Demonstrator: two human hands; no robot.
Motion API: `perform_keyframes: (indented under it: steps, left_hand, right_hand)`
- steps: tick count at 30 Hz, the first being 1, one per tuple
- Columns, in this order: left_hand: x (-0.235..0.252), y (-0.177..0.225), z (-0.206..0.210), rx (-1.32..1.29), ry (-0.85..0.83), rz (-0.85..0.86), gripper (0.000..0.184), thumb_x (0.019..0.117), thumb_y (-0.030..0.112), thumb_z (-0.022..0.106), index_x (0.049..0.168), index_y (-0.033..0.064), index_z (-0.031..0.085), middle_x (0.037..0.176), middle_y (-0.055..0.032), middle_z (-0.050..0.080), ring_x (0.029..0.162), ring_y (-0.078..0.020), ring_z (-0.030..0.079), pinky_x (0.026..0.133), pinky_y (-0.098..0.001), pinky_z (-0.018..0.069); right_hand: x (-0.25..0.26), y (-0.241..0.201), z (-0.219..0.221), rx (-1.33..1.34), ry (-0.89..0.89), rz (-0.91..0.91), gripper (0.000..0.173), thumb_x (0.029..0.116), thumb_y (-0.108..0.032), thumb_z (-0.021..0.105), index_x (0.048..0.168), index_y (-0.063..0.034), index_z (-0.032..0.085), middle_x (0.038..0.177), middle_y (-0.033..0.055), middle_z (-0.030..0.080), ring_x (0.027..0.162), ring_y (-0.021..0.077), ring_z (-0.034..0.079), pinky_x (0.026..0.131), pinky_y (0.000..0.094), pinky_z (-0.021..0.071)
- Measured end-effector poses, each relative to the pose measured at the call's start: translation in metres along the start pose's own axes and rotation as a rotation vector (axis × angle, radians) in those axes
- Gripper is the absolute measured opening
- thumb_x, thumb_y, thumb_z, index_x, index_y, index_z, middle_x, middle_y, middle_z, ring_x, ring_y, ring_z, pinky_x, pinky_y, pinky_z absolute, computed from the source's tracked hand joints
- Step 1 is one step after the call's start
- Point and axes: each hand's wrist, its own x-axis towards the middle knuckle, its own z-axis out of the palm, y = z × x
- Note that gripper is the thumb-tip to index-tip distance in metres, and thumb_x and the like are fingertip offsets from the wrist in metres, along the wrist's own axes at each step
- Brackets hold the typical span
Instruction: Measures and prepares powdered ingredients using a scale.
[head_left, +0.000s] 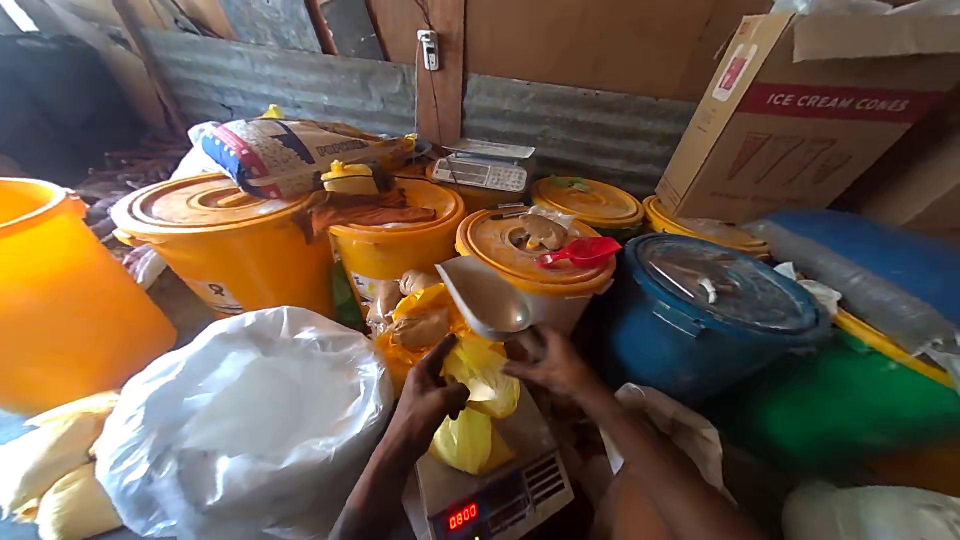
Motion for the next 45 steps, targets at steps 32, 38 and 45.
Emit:
perform_keyframes:
  steps: [32,38,45]
  left_hand:
    - [0.035,0.008,0.036,0.761,-0.466,-0.02,0.076,0.084,0.007,0.069,0.156,0.0134,0.043,0.135,-0.0141,0.063,0.079,-0.019,0.069,0.07,-0.0414,0.0596]
    - [0.019,0.011,0.008,0.538,-0.314,0.113,0.079,0.0894,0.04,0.078,0.156,0.0142,0.043,0.143,-0.0078,0.06,0.08,-0.0091,0.07,0.07,-0.0299,0.0607]
    - [0.0,0.008,-0.072,0.154,0.373,0.32,0.052,0.0978,0.022,0.066,0.146,0.0117,0.049,0.125,-0.0004,0.067,0.08,-0.0085,0.067,0.066,-0.0256,0.0577]
  right_hand:
    - [-0.028,0.07,-0.023,0.379,0.223,0.241,0.048,0.0816,-0.008,0.081,0.12,0.0042,0.056,0.076,0.0038,0.059,0.053,0.009,0.052,0.048,0.0251,0.0462]
    - [-0.046,0.044,-0.075,0.301,0.194,-0.036,0.038,0.094,-0.04,0.071,0.112,-0.0076,0.062,0.077,-0.0034,0.058,0.053,0.0048,0.05,0.048,0.0225,0.0471]
    - [-0.029,-0.04,-0.09,-0.044,0.012,-0.334,0.032,0.1035,-0.048,0.055,0.113,-0.0182,0.063,0.075,-0.0077,0.056,0.054,0.0011,0.05,0.047,0.0178,0.045]
